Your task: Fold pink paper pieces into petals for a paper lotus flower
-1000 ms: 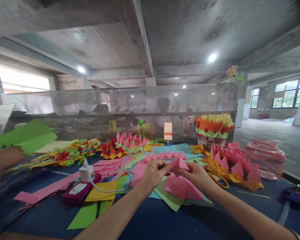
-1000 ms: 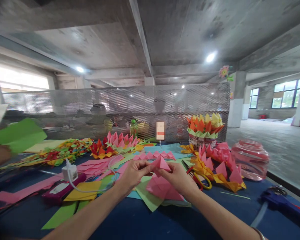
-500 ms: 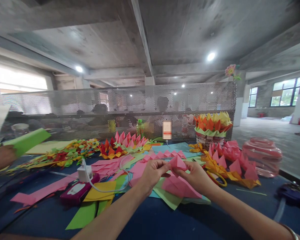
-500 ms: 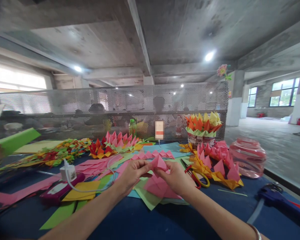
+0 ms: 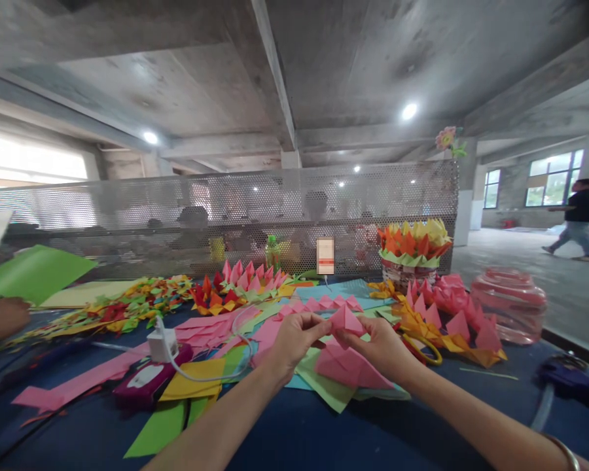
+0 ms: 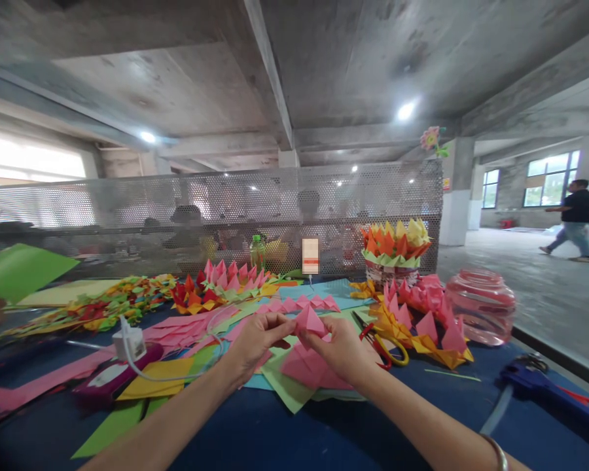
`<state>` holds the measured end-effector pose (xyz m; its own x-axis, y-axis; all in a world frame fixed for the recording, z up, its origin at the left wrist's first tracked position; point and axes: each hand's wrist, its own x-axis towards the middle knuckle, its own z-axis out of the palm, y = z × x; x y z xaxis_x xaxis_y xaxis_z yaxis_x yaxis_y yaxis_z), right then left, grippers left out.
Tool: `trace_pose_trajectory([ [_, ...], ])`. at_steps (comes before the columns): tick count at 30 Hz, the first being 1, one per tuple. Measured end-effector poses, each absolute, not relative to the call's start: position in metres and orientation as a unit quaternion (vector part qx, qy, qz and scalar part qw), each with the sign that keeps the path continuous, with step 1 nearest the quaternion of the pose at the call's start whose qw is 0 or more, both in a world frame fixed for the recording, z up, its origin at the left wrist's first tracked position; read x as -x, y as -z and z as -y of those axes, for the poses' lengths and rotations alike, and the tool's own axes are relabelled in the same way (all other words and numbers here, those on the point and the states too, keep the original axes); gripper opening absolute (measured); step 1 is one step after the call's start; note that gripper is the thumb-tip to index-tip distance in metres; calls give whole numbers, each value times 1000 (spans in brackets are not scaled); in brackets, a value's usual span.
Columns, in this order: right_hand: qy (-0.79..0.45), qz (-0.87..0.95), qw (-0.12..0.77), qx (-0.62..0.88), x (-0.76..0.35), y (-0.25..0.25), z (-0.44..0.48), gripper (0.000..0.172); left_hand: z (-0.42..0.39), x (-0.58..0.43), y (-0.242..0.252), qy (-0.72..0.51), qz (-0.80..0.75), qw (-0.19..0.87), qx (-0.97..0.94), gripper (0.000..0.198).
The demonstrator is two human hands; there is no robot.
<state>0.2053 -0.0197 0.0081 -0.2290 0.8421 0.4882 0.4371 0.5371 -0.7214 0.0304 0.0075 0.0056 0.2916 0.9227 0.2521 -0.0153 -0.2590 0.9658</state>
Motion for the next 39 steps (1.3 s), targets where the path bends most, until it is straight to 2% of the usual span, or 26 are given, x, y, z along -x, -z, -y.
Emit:
trace_pose_trajectory([
  [10, -260, 750, 455, 404, -204, -12, 22, 22, -5, -30, -9, -467, -341, 501, -644, 30],
  [24, -258, 740, 465, 412, -202, -7, 20, 21, -12, -31, -1, -454, -345, 450, -688, 25],
  [39, -237, 742, 460, 427, -204, -8, 18, 23, -12, -28, -4, -465, -340, 447, -684, 22],
])
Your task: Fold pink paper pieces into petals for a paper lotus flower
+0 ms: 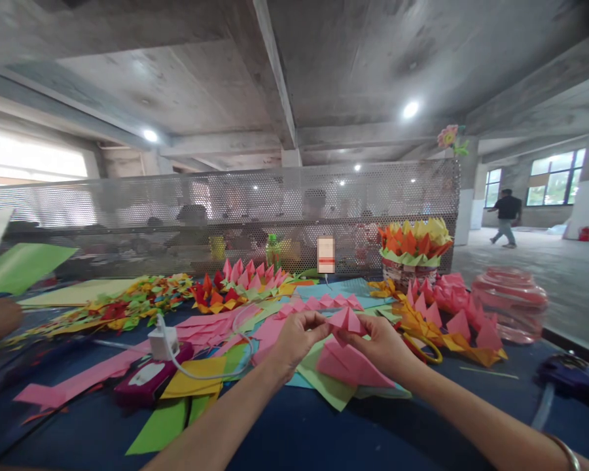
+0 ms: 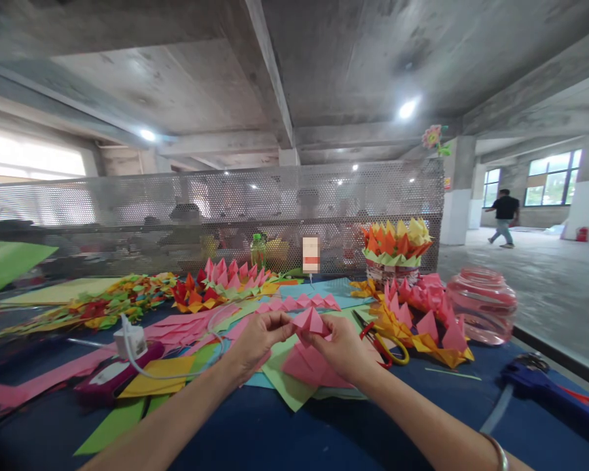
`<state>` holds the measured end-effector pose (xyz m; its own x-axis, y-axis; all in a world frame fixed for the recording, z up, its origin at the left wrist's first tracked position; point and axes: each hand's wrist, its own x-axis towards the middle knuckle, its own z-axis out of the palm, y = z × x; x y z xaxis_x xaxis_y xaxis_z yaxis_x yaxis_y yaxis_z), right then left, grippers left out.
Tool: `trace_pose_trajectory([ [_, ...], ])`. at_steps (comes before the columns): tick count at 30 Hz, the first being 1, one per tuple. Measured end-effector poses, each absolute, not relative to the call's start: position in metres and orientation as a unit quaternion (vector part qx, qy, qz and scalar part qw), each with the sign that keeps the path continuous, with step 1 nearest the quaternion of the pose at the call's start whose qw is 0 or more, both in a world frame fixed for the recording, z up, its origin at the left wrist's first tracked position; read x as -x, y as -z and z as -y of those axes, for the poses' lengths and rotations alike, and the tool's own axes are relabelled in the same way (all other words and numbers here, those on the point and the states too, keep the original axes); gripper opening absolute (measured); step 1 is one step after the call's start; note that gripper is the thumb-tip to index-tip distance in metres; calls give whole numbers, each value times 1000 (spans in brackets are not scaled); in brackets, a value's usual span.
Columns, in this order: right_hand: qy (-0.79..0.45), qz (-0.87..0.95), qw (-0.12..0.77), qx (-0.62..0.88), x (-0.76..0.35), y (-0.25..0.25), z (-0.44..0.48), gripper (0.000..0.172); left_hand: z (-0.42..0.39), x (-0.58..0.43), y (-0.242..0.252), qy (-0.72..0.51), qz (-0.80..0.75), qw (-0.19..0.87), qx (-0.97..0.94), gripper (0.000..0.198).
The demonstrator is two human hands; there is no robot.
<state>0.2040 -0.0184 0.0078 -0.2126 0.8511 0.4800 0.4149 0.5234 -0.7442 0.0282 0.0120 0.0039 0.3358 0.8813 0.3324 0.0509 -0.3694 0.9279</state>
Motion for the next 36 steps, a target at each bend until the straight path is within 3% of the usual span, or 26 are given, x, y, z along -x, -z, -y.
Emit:
trace_pose_trajectory([
  [12, -234, 763, 438, 415, -203, -9, 20, 22, -9, -28, -9, -487, -345, 500, -627, 26],
  [17, -292, 739, 453, 406, -204, -5, 15, 23, -9, -29, -5, -449, -342, 510, -649, 26],
  [29, -270, 729, 489, 395, -205, -2, 12, 37, -11, -30, -5, -435, -344, 517, -652, 30],
  [36, -300, 732, 500, 352, -210, 2, 3, 28, -7, -29, -6, -401, -324, 549, -657, 34],
])
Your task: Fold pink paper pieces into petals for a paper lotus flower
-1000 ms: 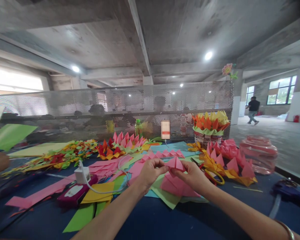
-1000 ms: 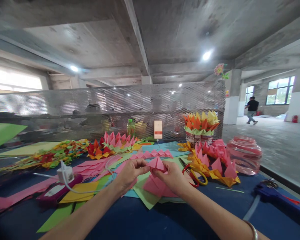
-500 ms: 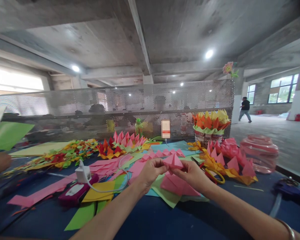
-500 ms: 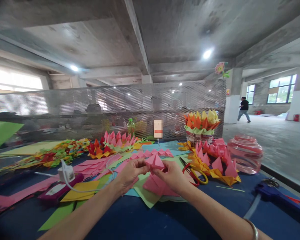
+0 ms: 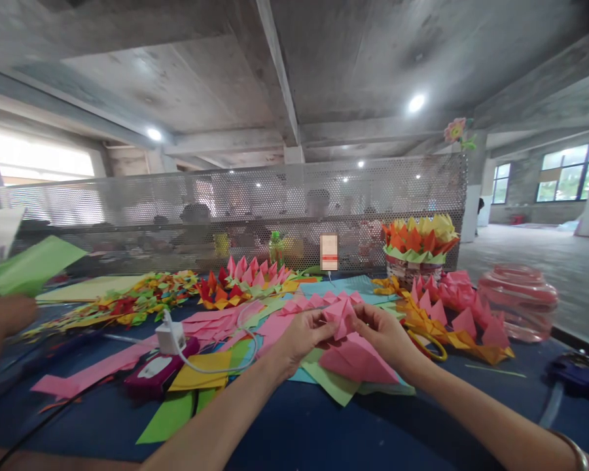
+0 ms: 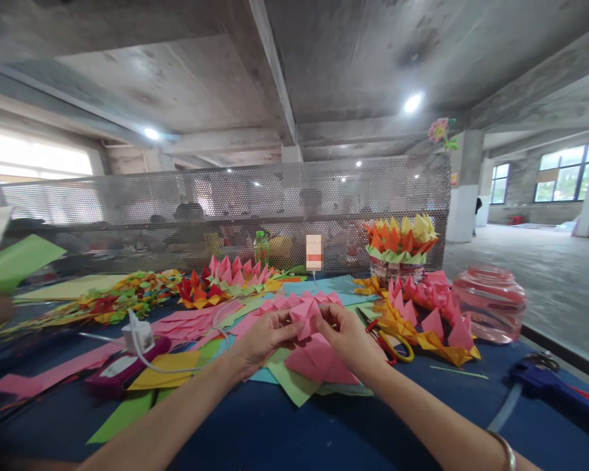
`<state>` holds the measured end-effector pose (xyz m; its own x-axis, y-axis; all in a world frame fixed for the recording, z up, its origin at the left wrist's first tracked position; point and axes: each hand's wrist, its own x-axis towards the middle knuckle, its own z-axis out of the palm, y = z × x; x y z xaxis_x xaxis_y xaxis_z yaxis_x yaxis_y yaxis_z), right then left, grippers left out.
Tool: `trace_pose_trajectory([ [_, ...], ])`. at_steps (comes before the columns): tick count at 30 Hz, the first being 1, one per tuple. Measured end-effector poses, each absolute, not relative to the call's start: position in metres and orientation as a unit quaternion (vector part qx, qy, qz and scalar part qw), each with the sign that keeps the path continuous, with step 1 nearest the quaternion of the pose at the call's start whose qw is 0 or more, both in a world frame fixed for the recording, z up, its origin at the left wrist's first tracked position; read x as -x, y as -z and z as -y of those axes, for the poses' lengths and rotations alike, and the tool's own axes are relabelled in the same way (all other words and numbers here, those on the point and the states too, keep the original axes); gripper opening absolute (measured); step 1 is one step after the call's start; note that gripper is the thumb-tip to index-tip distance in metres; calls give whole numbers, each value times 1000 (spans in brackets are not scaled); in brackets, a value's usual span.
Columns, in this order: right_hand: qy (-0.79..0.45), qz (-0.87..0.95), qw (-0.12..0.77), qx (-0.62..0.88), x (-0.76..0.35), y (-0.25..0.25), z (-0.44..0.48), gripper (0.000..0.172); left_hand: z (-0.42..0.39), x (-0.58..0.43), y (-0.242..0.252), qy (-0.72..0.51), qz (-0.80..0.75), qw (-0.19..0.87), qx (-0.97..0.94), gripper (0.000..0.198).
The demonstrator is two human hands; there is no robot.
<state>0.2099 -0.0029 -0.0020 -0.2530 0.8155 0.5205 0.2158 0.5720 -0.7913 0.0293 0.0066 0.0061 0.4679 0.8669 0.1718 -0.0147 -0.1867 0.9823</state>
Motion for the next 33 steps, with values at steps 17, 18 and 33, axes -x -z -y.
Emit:
trace_pose_trajectory([
  [17, -132, 742, 544, 369, -208, -2, 11, 15, -11, -28, -3, -431, -338, 527, -650, 28],
  [18, -117, 752, 533, 371, -209, -3, 12, 10, -11, -27, -4, -431, -339, 524, -652, 27],
  [33, -53, 792, 475, 379, -211, -2, 11, 22, -11, -27, -3, -423, -319, 560, -637, 21],
])
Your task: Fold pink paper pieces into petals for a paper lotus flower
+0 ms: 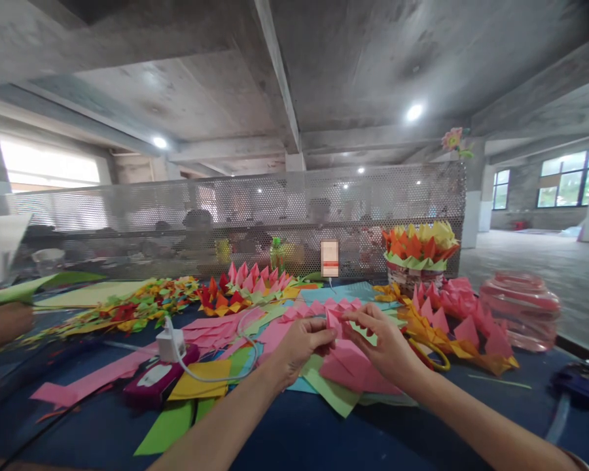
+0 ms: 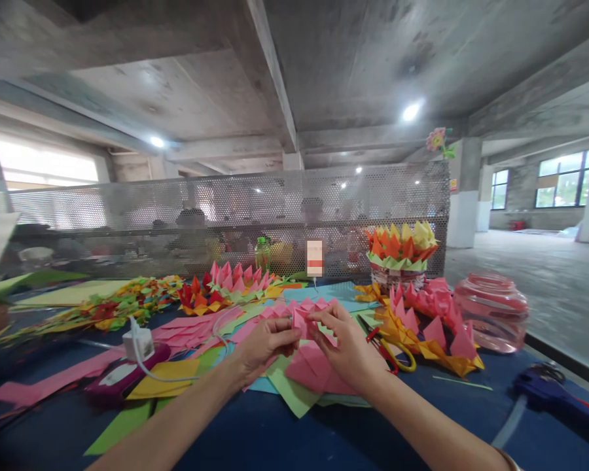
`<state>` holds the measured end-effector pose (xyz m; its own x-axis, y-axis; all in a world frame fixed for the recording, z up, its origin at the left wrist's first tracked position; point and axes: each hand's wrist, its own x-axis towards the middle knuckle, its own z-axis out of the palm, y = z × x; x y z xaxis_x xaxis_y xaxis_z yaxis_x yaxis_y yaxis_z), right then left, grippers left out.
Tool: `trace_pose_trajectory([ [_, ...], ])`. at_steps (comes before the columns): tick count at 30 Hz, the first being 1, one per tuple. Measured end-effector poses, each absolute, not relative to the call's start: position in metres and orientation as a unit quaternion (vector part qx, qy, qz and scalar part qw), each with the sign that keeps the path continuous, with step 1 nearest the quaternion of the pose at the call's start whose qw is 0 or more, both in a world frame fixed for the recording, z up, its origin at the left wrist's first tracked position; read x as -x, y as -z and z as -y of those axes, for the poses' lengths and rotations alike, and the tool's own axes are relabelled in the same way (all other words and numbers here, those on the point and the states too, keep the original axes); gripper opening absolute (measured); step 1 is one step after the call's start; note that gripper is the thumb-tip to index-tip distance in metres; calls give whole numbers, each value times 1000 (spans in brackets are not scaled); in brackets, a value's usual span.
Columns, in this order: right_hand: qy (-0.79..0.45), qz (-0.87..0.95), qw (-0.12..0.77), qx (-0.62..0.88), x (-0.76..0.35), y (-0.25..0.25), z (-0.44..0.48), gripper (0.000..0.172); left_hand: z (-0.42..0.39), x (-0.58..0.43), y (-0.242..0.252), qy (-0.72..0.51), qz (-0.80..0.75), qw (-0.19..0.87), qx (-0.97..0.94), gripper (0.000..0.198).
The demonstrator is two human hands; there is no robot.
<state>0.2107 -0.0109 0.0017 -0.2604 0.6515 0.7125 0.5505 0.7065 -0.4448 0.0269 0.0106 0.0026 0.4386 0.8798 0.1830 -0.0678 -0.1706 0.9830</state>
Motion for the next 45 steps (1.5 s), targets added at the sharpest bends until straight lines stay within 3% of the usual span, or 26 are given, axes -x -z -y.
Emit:
trace_pose_trajectory([
  [9, -67, 798, 485, 350, -209, -3, 11, 3, -13, -26, 2, -407, -307, 557, -655, 24],
  [36, -98, 774, 497, 380, -202, -4, 17, 7, -9, -28, 1, -448, -313, 563, -620, 22],
  [45, -41, 792, 486, 366, -204, -5, 19, 10, -5, -30, -3, -428, -309, 581, -619, 20],
])
